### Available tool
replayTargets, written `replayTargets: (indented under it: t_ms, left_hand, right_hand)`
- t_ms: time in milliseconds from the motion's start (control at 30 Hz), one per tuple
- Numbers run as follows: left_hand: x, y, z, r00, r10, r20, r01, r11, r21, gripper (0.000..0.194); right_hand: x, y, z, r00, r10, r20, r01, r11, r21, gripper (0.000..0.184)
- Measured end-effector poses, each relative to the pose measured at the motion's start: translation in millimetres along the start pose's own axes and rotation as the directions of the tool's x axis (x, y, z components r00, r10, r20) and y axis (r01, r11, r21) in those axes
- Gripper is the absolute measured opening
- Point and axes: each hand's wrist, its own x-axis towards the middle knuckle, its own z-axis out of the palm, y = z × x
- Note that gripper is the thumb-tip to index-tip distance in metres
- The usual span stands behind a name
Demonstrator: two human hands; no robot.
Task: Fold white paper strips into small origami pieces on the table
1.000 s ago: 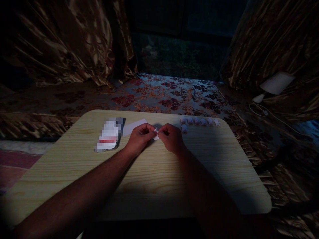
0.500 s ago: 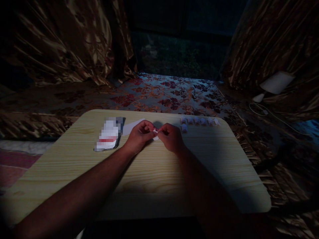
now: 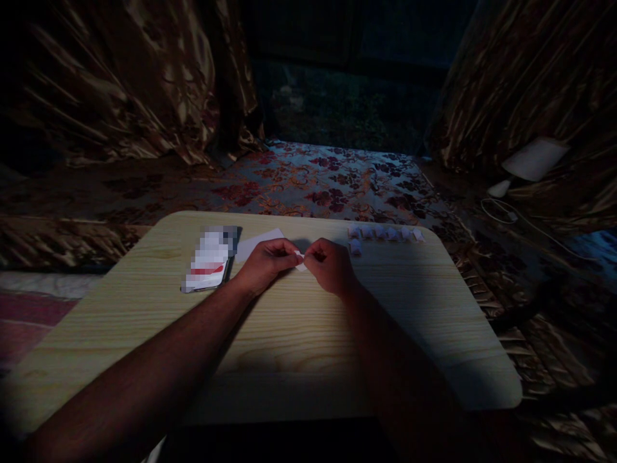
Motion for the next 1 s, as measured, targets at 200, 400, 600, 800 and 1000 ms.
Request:
replayTargets:
  t_ms: [200, 400, 600, 800, 1000]
  left_hand:
    - [-0.5, -2.8, 1.7, 0.998, -0.028, -0.054, 0.031, 0.998, 0.060, 0.020]
    - [-1.2, -3.4, 4.3, 0.997, -0.027, -0.069, 0.029, 0.999, 0.034, 0.020]
    - [-2.8, -1.1, 5.8, 0.998, 0.027, -0.062, -0.022, 0.997, 0.070, 0.020]
    - [-1.5, -3.3, 4.0, 0.998, 0.017, -0.061, -0.014, 0.999, 0.047, 0.021]
    - [-1.4, -5.7, 4.2, 0.998, -0.008, -0.061, 0.006, 1.000, -0.020, 0.019]
  right_hand:
    - [-0.7, -1.2, 0.0, 1.000, -0.021, 0.022, 0.021, 1.000, 0.010, 0.006]
    - [-1.0, -2.8, 0.2, 1.000, -0.014, 0.016, 0.013, 1.000, 0.012, 0.005]
    - [-0.1, -3.5, -0.5, 1.000, 0.016, 0.013, -0.017, 1.000, 0.023, 0.006]
    - [-0.6, -3.3, -0.2, 0.999, 0.020, 0.037, -0.020, 1.000, 0.008, 0.005]
    - [-1.1, -2.5, 0.1, 0.998, 0.017, 0.053, -0.018, 1.000, 0.023, 0.005]
